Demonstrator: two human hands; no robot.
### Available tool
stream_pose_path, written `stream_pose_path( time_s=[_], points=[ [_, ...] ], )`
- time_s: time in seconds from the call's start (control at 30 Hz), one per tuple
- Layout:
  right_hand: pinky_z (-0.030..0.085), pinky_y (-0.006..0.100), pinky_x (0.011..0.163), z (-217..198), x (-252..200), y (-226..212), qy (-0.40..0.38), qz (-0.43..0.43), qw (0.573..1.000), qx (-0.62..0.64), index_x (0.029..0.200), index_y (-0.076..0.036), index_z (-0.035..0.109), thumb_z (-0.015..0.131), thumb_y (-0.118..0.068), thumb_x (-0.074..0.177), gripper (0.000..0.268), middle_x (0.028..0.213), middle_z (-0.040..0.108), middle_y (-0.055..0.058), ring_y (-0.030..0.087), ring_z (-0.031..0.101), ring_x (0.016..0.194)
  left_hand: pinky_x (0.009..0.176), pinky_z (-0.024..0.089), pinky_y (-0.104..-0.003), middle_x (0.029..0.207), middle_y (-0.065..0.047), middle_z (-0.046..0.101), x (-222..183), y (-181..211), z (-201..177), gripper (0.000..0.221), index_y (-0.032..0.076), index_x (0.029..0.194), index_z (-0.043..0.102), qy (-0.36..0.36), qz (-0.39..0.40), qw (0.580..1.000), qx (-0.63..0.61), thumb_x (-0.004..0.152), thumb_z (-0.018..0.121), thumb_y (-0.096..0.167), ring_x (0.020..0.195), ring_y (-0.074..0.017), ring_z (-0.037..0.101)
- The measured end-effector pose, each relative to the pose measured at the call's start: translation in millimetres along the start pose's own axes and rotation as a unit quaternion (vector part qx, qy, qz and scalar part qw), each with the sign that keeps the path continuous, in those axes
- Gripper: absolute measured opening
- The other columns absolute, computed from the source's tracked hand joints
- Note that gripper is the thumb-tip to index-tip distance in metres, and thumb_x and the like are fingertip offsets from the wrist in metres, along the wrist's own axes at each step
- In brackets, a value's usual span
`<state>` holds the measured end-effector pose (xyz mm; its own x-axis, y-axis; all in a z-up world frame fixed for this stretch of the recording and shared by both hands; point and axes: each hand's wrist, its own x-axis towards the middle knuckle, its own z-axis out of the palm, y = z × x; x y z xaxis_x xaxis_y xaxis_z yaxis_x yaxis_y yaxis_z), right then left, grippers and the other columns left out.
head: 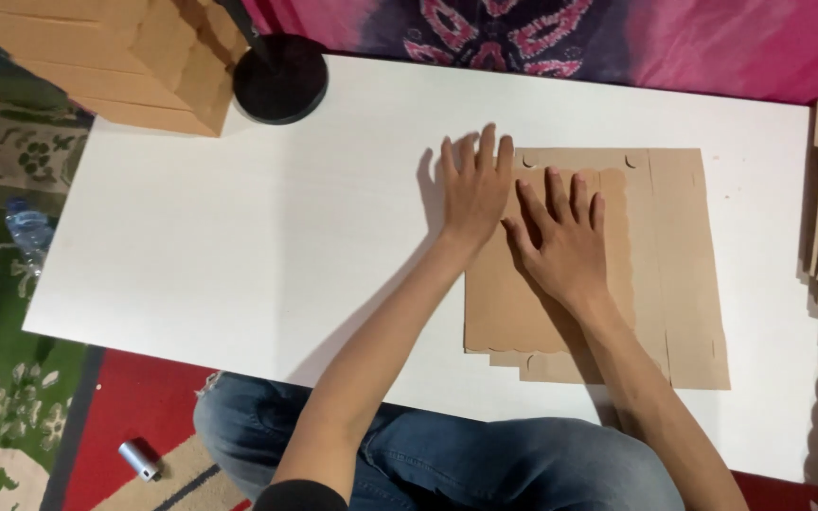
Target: Folding flat cardboard sheets into boxes or trays and stacking them on a table.
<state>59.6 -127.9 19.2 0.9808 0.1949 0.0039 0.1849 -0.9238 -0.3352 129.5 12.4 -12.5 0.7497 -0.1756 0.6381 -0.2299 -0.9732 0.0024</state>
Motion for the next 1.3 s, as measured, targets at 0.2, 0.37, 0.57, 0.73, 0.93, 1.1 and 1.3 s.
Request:
stream_pose_path(
  time_s=[0.2, 0.37, 0.57, 0.73, 0.93, 1.1, 1.3],
  points=[
    [0.018, 0.064, 0.117, 20, 1, 14, 0.119, -0.082, 0.99, -0.004, 0.155, -0.017, 0.049, 0.047, -0.052, 0.104, 0.062, 0.167, 0.029, 0.014, 0.042, 0.019, 0.152, 0.113, 0.033, -0.06, 0.135, -0.011, 0.054, 22, -16, 34, 0.045, 0.008, 0.125, 0.063, -0.031, -0.025, 0.999, 0.033, 0.083, 0.078, 0.011, 0.118, -0.0286, 0.056],
    [0.017, 0.063, 0.117, 20, 3, 14, 0.123, -0.078, 0.989, -0.003, 0.155, -0.016, 0.052, 0.049, -0.05, 0.105, 0.06, 0.167, 0.029, 0.014, 0.04, 0.018, 0.152, 0.113, 0.033, -0.059, 0.135, -0.012, 0.054, -4, -4, 7, 0.047, 0.008, 0.126, 0.062, -0.016, -0.006, 0.999, 0.042, 0.082, 0.081, 0.009, 0.12, -0.0299, 0.056],
    [0.017, 0.063, 0.117, 19, 3, 20, 0.101, -0.077, 0.992, 0.007, 0.154, -0.02, 0.049, 0.048, -0.049, 0.102, 0.06, 0.165, 0.032, 0.017, 0.046, 0.023, 0.149, 0.112, 0.038, -0.057, 0.135, -0.014, 0.055, -67, 35, -73, 0.044, 0.004, 0.13, 0.06, -0.035, 0.036, 0.999, 0.002, 0.09, 0.074, 0.014, 0.125, -0.0321, 0.052],
    [0.015, 0.064, 0.116, 27, 4, 23, 0.104, -0.078, 0.992, 0.007, 0.155, -0.019, 0.05, 0.041, -0.06, 0.104, 0.066, 0.166, 0.031, 0.016, 0.046, 0.021, 0.15, 0.11, 0.041, -0.058, 0.132, -0.015, 0.056, -89, 44, -107, 0.042, 0.002, 0.131, 0.061, -0.042, 0.049, 0.998, -0.022, 0.09, 0.07, 0.011, 0.119, -0.0334, 0.056],
    [0.021, 0.062, 0.115, 26, 1, 21, 0.15, -0.114, 0.982, -0.018, 0.155, -0.014, 0.052, 0.049, -0.044, 0.105, 0.058, 0.166, 0.031, 0.016, 0.047, 0.028, 0.147, 0.111, 0.035, -0.057, 0.135, -0.013, 0.054, -45, 17, -33, 0.047, 0.005, 0.133, 0.058, -0.052, -0.002, 0.999, 0.0, 0.091, 0.074, 0.02, 0.126, -0.0304, 0.05],
    [0.016, 0.064, 0.117, 21, 1, 16, 0.116, -0.085, 0.989, -0.013, 0.155, -0.014, 0.05, 0.044, -0.052, 0.107, 0.062, 0.167, 0.027, 0.016, 0.043, 0.017, 0.152, 0.106, 0.037, -0.053, 0.133, -0.01, 0.056, 23, -18, 54, 0.054, 0.009, 0.125, 0.063, -0.011, -0.014, 0.998, 0.061, 0.076, 0.084, 0.008, 0.116, -0.0285, 0.055],
    [0.015, 0.065, 0.117, 16, 3, 13, 0.102, -0.071, 0.992, -0.002, 0.155, -0.016, 0.05, 0.046, -0.051, 0.105, 0.061, 0.167, 0.028, 0.016, 0.041, 0.014, 0.153, 0.11, 0.039, -0.057, 0.133, -0.011, 0.054, 35, -21, 54, 0.054, 0.009, 0.124, 0.063, 0.005, 0.0, 0.997, 0.079, 0.075, 0.086, 0.007, 0.116, -0.0295, 0.057]
  ],
)
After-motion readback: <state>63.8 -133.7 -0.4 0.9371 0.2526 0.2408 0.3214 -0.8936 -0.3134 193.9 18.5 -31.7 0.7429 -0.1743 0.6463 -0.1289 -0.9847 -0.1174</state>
